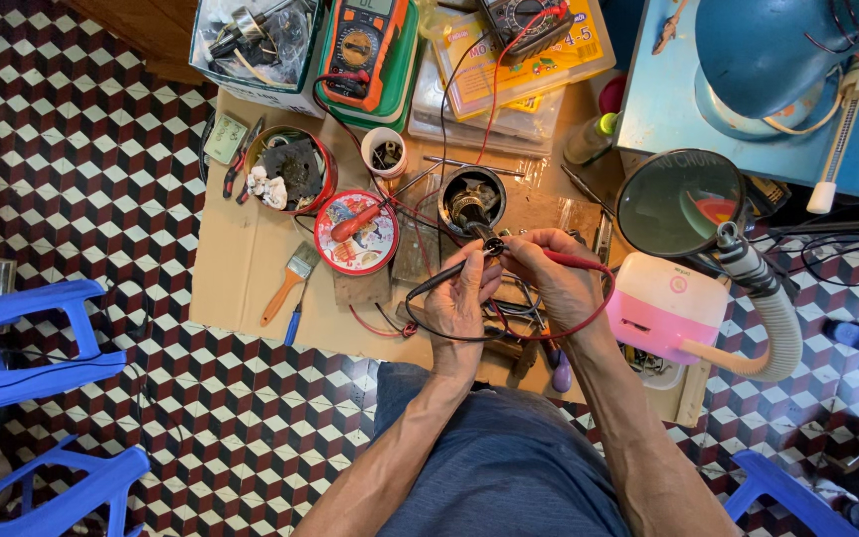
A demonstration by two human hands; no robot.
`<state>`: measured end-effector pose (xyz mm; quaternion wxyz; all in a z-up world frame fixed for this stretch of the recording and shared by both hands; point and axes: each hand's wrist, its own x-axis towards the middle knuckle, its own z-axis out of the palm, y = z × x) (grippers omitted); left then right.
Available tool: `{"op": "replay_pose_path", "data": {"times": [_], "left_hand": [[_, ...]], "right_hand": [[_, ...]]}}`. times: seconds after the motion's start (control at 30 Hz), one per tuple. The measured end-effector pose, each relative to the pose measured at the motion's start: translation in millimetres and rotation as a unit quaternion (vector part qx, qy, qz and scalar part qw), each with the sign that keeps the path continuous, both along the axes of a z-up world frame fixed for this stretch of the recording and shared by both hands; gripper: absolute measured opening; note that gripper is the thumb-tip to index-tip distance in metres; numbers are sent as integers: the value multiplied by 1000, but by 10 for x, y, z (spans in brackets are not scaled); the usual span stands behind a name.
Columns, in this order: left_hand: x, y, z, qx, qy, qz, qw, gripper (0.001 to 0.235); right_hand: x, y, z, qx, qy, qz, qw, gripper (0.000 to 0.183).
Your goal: The person uses a magnifying glass and a soldering iron to work on a small electronic component. They then use a multimeter to test the component and connect it to a microphone.
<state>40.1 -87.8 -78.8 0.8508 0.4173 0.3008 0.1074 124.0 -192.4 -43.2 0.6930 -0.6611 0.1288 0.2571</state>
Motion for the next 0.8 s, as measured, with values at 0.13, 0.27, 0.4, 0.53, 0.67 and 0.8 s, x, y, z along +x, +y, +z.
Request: {"op": "replay_pose_path", "data": {"times": [0.13, 0.27, 0.4, 0.53, 0.67, 0.8], "left_hand": [[-1, 7, 7, 3, 2, -4, 1000, 46], [1, 14, 37, 11, 4, -7, 1000, 45], [14, 9, 96, 54, 8, -10, 998, 42], [18, 6, 160, 119, 17, -10, 993, 39], [29, 3, 193, 140, 19, -9, 990, 38], [31, 0, 201, 152, 28, -18, 988, 38]], "right_hand": [[5, -8, -16, -4, 6, 2, 1000, 20], [12, -10, -33, -1, -2, 7, 1000, 20], [18, -14, -40, 5, -1, 8, 1000, 20], [11, -15, -29, 12, -2, 11, 1000, 19], [15, -17, -18, 14, -2, 13, 1000, 19], [19, -17, -7, 13, -3, 15, 1000, 19]]}}
